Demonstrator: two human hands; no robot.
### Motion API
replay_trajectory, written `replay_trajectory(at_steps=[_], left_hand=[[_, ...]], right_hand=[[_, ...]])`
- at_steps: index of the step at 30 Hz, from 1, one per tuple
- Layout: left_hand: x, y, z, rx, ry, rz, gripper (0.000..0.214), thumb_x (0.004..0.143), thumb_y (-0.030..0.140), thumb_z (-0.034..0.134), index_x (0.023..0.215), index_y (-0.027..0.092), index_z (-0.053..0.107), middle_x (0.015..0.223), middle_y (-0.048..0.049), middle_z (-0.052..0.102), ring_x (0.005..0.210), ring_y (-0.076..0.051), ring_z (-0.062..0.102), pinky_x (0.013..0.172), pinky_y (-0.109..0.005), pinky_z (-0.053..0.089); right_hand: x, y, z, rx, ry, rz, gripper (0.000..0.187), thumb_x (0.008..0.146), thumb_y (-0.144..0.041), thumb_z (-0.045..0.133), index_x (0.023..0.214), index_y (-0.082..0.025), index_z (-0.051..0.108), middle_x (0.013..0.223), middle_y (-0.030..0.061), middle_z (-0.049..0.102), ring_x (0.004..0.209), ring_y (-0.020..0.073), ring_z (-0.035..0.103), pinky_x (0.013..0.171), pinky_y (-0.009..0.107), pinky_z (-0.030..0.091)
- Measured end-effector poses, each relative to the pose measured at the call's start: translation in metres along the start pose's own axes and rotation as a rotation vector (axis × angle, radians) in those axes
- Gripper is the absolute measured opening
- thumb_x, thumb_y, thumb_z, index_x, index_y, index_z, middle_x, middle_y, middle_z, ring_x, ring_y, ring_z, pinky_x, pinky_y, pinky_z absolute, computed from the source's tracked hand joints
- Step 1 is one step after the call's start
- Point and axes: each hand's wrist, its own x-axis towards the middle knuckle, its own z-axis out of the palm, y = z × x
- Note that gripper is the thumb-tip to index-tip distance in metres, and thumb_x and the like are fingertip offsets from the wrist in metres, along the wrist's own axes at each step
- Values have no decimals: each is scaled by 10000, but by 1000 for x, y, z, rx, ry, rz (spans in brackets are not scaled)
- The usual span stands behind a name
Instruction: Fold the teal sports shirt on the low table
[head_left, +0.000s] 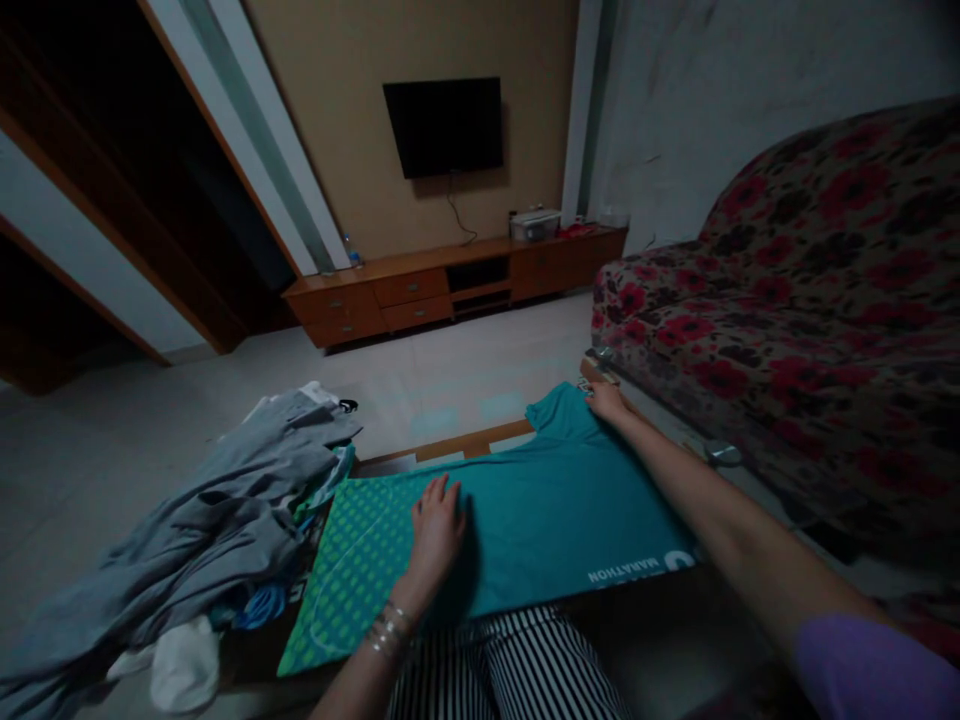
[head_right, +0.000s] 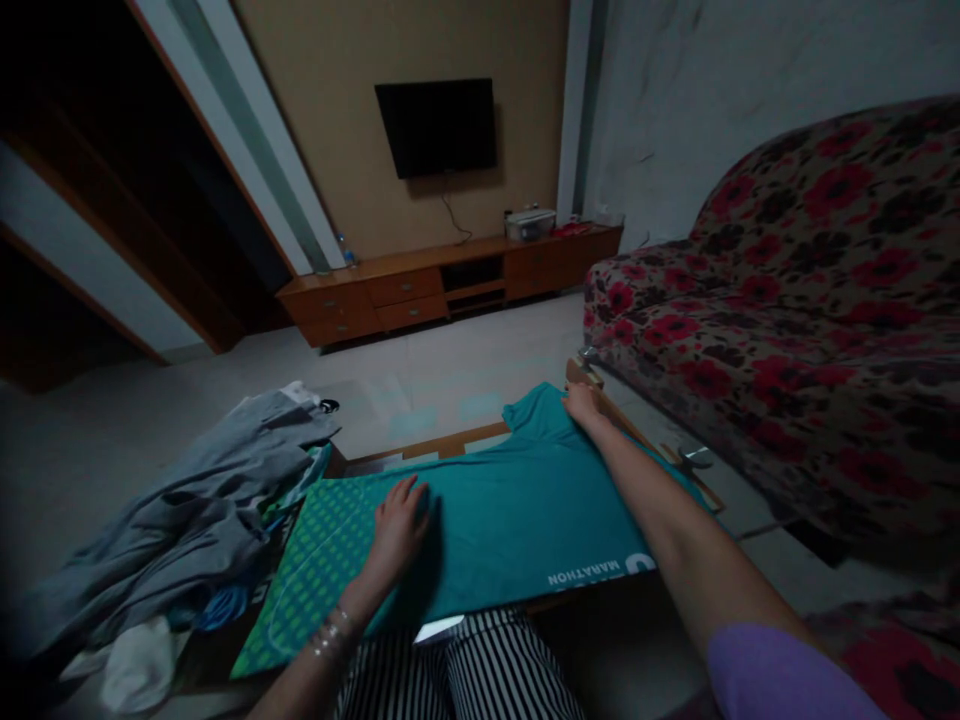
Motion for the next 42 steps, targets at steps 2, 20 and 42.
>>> replay_trajectory(at_steps=[2,20,42], left_hand=[[50,35,17,-209,-44,41,395,821,137,510,1214,137,553,1302,-158,524,1233,-261,464,1041,-415,375],[242,118,82,-565,-279,-144,111,708,26,600,793,92,628,816,-135,639,900,-232,604,840,-320,431],[264,107,79,-790,-517,-143,436,797,74,508,1227,145,500,536,44,552,458,-76,530,515,-162,404]], right_hand=[[23,-1,7,-21,-81,83,342,828,-266,620,1114,-84,667,1094,192,648,1065,257,589,947,341,419],[97,0,22,249,-427,91,290,688,-254,757,919,-88,703,814,70,686,730,163,624,675,223,491],[102,4,40,471,-286,67,286,824,-210,623,1074,-90,695,1028,91,694,910,193,633,813,241,495]])
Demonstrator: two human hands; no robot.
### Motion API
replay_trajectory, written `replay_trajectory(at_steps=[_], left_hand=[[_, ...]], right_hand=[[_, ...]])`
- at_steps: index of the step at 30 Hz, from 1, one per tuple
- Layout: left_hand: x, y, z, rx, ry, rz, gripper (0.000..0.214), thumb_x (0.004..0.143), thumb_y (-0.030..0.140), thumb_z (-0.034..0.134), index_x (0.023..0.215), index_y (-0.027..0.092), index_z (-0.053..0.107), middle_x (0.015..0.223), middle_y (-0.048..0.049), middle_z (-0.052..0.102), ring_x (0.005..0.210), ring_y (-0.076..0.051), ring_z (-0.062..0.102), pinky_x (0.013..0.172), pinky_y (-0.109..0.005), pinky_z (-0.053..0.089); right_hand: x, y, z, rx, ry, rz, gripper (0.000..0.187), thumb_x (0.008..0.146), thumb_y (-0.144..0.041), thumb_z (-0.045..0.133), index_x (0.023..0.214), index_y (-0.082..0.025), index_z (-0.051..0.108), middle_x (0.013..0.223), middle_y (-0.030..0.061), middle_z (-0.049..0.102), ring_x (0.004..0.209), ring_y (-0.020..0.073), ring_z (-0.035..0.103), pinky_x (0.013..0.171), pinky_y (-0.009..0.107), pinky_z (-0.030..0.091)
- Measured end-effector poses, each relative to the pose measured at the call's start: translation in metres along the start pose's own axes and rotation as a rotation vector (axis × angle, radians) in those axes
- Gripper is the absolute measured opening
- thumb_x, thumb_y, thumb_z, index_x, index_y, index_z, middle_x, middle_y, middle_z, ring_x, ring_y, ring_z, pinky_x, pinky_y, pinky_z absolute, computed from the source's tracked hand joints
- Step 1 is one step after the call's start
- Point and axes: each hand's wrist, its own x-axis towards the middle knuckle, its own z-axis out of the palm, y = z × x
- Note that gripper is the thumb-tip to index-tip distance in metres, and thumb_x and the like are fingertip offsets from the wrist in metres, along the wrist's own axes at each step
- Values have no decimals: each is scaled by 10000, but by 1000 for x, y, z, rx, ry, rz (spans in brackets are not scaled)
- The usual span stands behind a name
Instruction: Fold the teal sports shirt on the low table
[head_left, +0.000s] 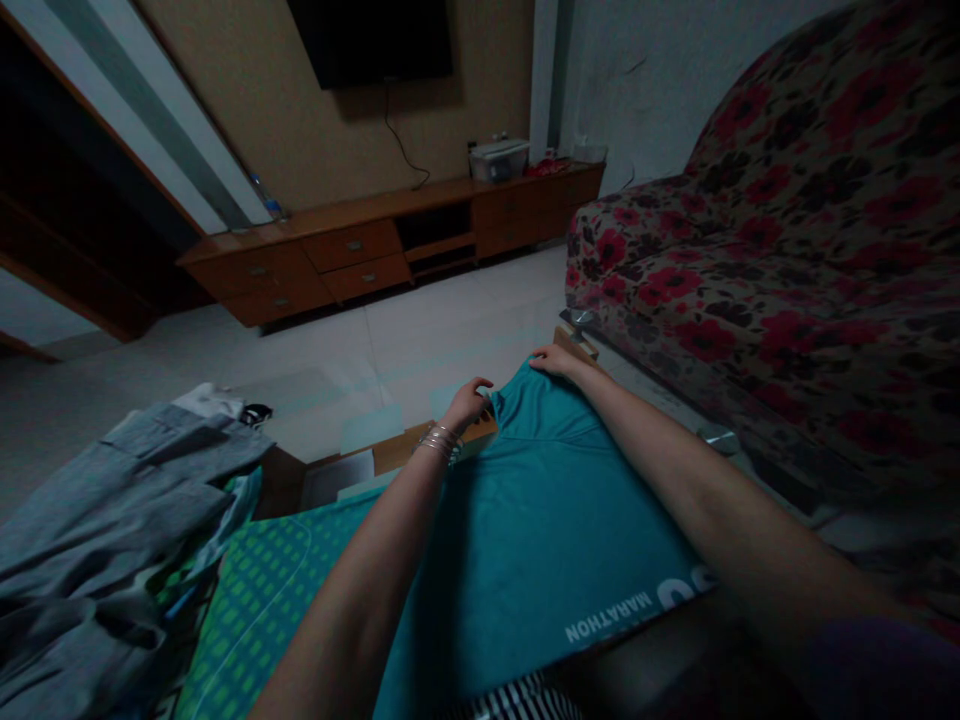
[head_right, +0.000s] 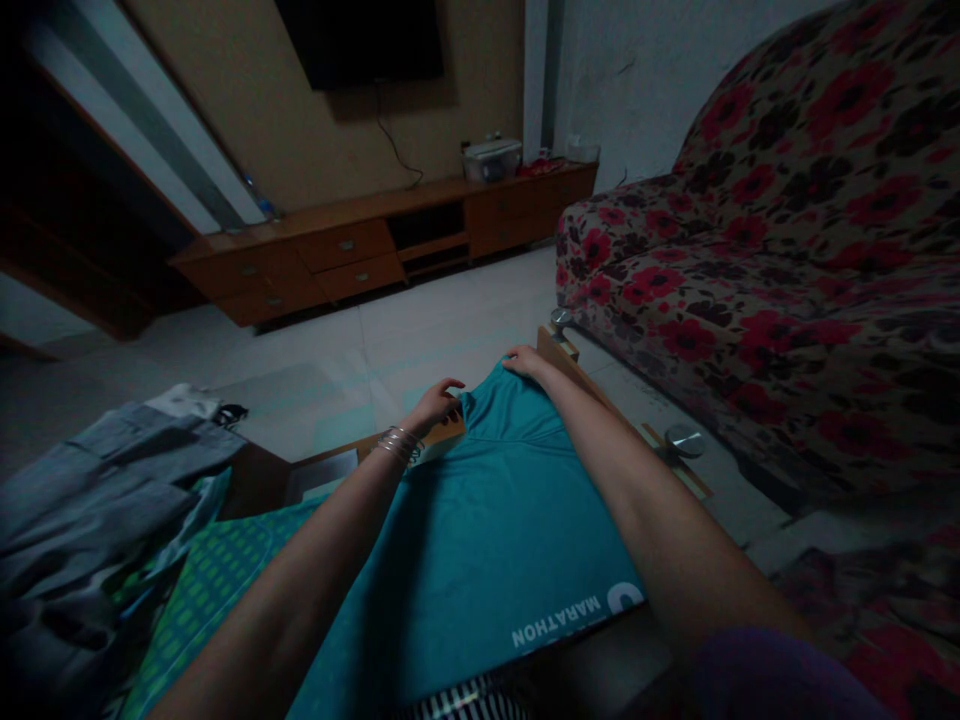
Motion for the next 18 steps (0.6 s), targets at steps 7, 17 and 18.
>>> replay_trajectory(at_steps=[7,17,18], left_hand=[[-2,0,-2,18,-77,63,271,782,47,490,1027,114,587,637,3,601,491,-64,553,497,-145,391],[-2,-6,-4,-45,-87,126,190,778,44,493,930,146,544,676,5,620,517,-71,571,523,-163,429],[-1,-6,-4,-48,-96,130,179,769,39,490,901,141,554,675,4,622,514,-68,566,526,-164,433]], right_hand=[[4,4,3,-30,40,19,281,778,-188,657,1032,-79,704,952,92,700,815,177,636,774,236,493],[4,9,6,-25,55,12,277,758,-235,685,982,-74,712,879,78,702,769,169,623,757,234,495],[5,9,6,-21,56,11,275,761,-233,684,983,-74,712,885,81,702,772,172,624,763,241,497]])
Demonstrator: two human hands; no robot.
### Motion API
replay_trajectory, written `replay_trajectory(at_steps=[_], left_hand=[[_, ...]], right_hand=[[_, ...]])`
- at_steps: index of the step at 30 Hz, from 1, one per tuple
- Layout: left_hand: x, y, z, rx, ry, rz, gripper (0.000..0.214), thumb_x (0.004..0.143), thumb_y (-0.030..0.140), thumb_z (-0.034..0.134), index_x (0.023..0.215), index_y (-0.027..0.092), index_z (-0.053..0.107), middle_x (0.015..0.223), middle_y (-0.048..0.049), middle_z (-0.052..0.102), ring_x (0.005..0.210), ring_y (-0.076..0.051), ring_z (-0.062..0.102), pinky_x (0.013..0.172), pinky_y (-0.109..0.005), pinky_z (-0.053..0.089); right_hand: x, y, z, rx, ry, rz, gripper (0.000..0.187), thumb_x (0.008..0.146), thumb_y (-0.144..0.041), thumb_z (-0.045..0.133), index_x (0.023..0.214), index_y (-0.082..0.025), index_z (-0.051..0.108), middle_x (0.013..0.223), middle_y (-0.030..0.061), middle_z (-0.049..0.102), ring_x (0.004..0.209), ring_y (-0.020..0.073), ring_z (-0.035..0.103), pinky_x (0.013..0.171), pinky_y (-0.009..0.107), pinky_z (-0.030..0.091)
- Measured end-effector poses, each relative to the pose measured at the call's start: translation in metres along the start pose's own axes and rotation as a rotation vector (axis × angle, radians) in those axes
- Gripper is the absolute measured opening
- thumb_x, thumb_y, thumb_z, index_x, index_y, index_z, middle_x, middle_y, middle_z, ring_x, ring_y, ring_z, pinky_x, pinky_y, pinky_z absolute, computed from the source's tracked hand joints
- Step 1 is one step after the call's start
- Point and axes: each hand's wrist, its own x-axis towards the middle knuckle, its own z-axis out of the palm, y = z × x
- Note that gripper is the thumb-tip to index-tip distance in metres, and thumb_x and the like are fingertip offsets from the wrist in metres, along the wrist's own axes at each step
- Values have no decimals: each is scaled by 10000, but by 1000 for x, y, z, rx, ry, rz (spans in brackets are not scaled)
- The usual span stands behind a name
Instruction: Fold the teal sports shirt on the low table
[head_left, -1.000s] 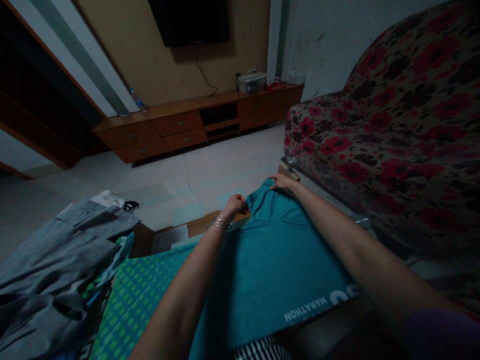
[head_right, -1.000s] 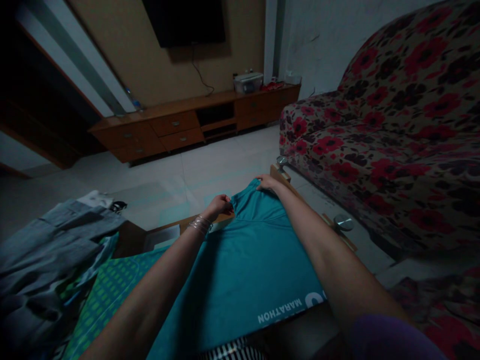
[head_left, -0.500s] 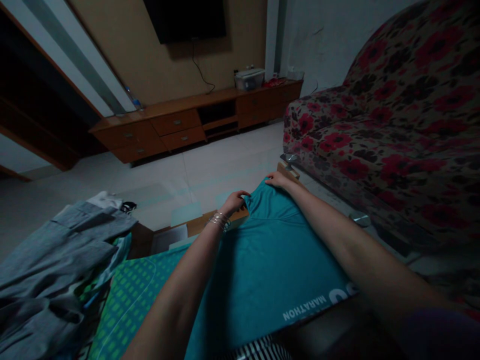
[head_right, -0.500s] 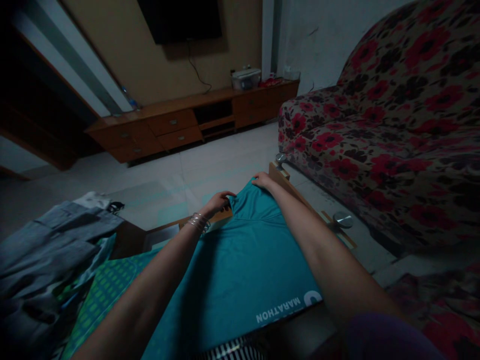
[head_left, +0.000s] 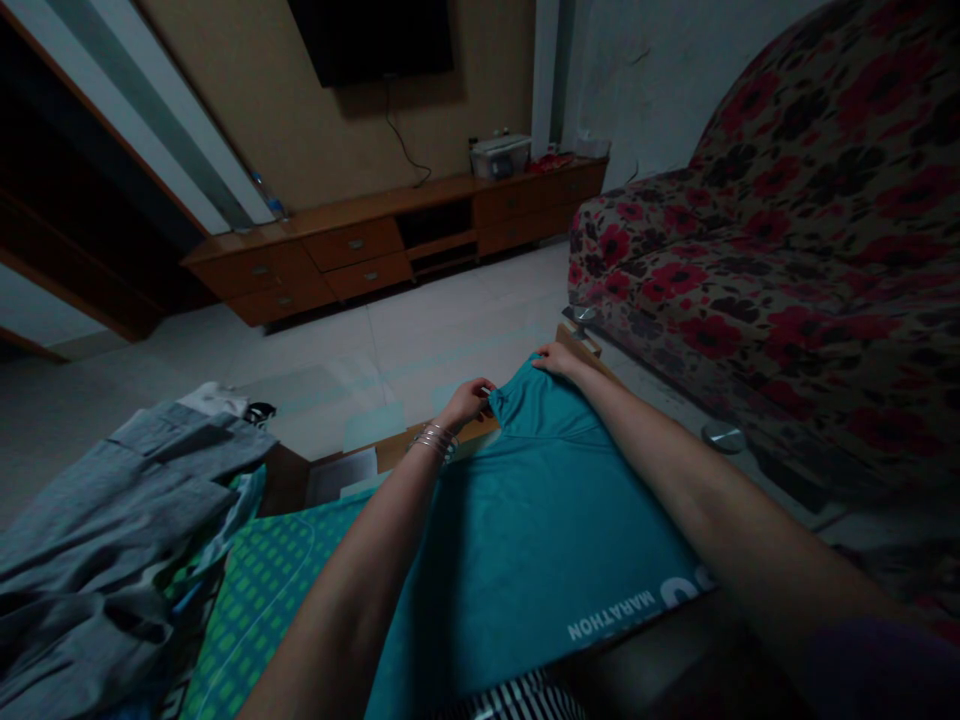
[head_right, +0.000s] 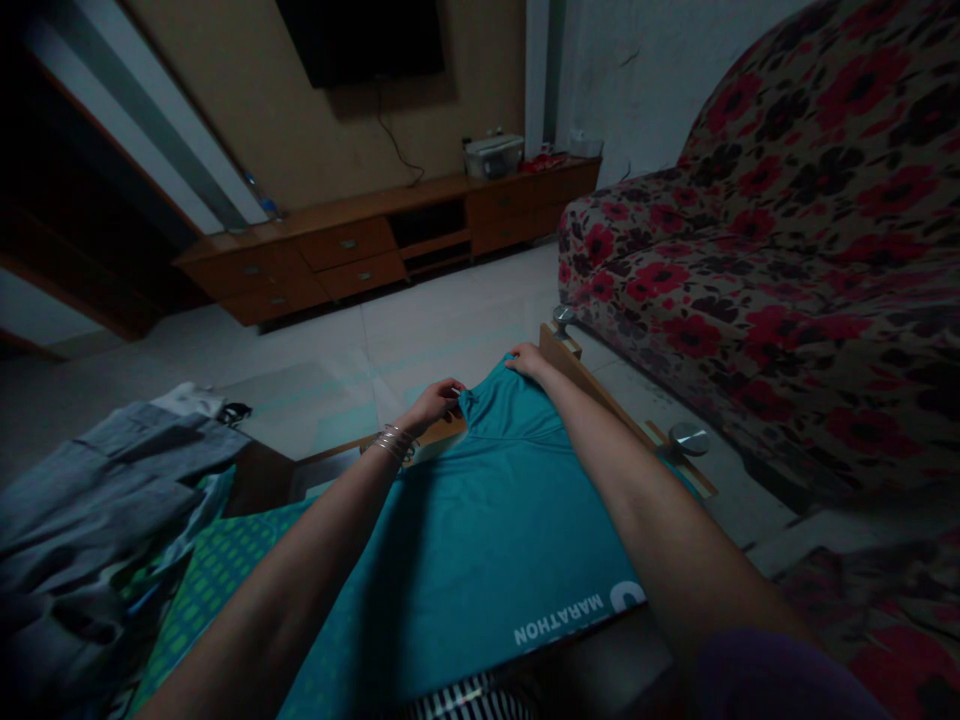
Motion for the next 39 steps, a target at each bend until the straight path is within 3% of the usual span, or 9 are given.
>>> replay_trajectory(at_steps=[6,11,14,18,21,25,29,32,39], left_hand=[[0,-1,-5,-20,-69,-53,46,696,83,564,727,111,583,656,-28,638,530,-81,577,596,-215,502],[-4,12,-13,-24,-151,-97,117,698,211,647,723,114,586,740,-64,676,632,-126,631,665,-259,534],[-2,15,-12,185,-23,-124,184,722,269,683,727,128,566,691,-35,648,583,-111,597,580,-218,486],[7,13,-7,337,120,-149,149,664,103,698,731,121,565,617,-7,598,554,-108,554,558,-209,436],[3,17,-1,399,245,-135,190,684,97,682,844,111,581,799,-68,639,738,-161,596,670,-257,467],[-31,26,23,560,468,133,169,817,130,557,986,124,571,1099,-133,577,1060,-214,523,905,-336,437],[-78,19,63,719,221,518,181,905,192,470,1031,153,594,1054,-103,604,1006,-197,552,905,-332,464],[-99,2,84,811,88,567,253,916,297,501,1095,145,597,1178,-123,601,1092,-224,555,970,-363,454],[-112,-26,92,962,111,588,558,945,447,415,1410,140,398,1520,-129,323,1411,-258,282,1141,-443,288]], right_hand=[[2,2,1,18,17,12,281,766,-247,692,1004,-98,706,932,75,699,874,184,625,833,266,486],[3,-1,3,31,37,55,295,746,-221,714,1016,-101,704,971,87,695,859,173,631,811,247,487],[5,-4,2,43,33,83,316,734,-170,713,1041,-95,700,954,87,694,802,154,628,763,225,485],[6,-9,0,66,-2,112,311,699,-142,738,1005,-94,713,836,57,687,683,123,597,686,202,468],[5,-13,-4,101,-50,115,256,673,-155,763,919,-92,727,721,22,657,606,107,553,637,202,450],[1,-18,-8,162,-72,112,229,632,-155,794,834,-78,718,616,-12,594,573,97,512,609,200,427],[-5,-23,-13,235,-66,84,221,624,-146,792,813,-79,699,589,-27,561,565,87,487,605,192,417],[-11,-27,-18,308,-67,31,242,643,-139,769,865,-87,691,645,-23,595,587,80,496,628,186,426],[-47,-48,-47,587,-138,-163,307,643,-177,748,934,-112,676,830,14,675,711,105,576,716,210,467]])
